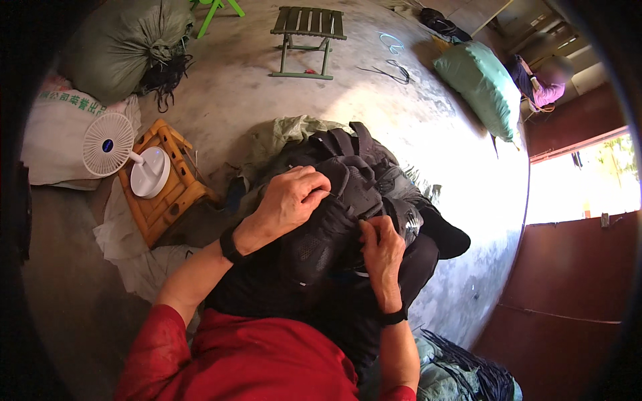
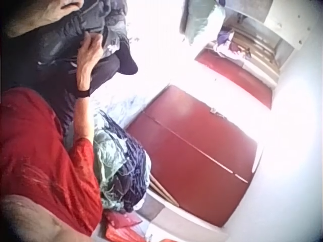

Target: Thread laces through the eyelets of black athletic shoes.

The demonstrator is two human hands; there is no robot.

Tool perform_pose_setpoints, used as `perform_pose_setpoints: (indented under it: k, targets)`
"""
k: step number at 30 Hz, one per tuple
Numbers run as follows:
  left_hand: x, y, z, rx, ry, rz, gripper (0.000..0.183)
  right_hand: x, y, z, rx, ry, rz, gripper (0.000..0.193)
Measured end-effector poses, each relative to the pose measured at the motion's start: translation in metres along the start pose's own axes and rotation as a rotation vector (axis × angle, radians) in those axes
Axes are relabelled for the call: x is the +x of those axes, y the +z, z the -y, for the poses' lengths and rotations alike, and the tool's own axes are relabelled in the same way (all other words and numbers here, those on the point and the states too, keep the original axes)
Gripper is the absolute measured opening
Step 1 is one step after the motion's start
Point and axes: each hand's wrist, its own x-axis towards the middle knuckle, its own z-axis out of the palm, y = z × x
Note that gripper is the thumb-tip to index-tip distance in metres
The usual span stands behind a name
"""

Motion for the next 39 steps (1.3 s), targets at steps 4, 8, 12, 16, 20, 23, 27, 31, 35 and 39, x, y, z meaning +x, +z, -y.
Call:
perform_pose_setpoints:
  k: [4,8,12,16,20,23,27,31,35,39]
  targets:
    - [0.007,-0.002,-0.007,0.105,0.075,0.053,0.011,0.001,0.005,-0.006,-0.124,-0.157,-0.097,0.014]
    - [0.010,-0.001,-0.028,0.576,0.299,0.257,0.006,0.005,0.002,-0.008,-0.126,-0.229,-0.047,0.013]
    - [0.022,-0.002,-0.021,0.684,0.513,0.386,0.005,0.012,-0.009,-0.003,-0.199,-0.210,0.065,0.013]
    - [0.045,-0.020,-0.004,0.407,0.715,0.400,0.005,0.016,-0.019,0.016,-0.523,-0.515,-0.045,0.016]
    - [0.058,-0.022,0.011,0.265,0.798,0.584,0.005,0.029,-0.039,0.002,-0.492,-0.706,0.117,0.026]
    - [0.066,-0.026,0.002,0.259,0.660,0.767,0.007,0.034,-0.047,0.002,-0.587,-0.761,0.219,0.025]
    - [0.071,-0.023,0.015,0.142,0.506,0.758,0.013,0.051,-0.048,0.004,-0.571,-0.756,0.356,0.024]
    - [0.085,-0.023,0.019,0.024,0.319,1.136,0.023,0.055,-0.041,0.004,-0.640,-0.798,0.391,0.020]
    - [0.056,-0.013,0.017,0.236,0.622,0.658,0.016,0.054,-0.039,-0.012,-0.584,-0.744,0.366,0.015]
    - [0.055,-0.009,0.024,0.049,0.417,0.637,0.012,0.053,-0.036,-0.018,-0.417,-0.663,0.460,0.014]
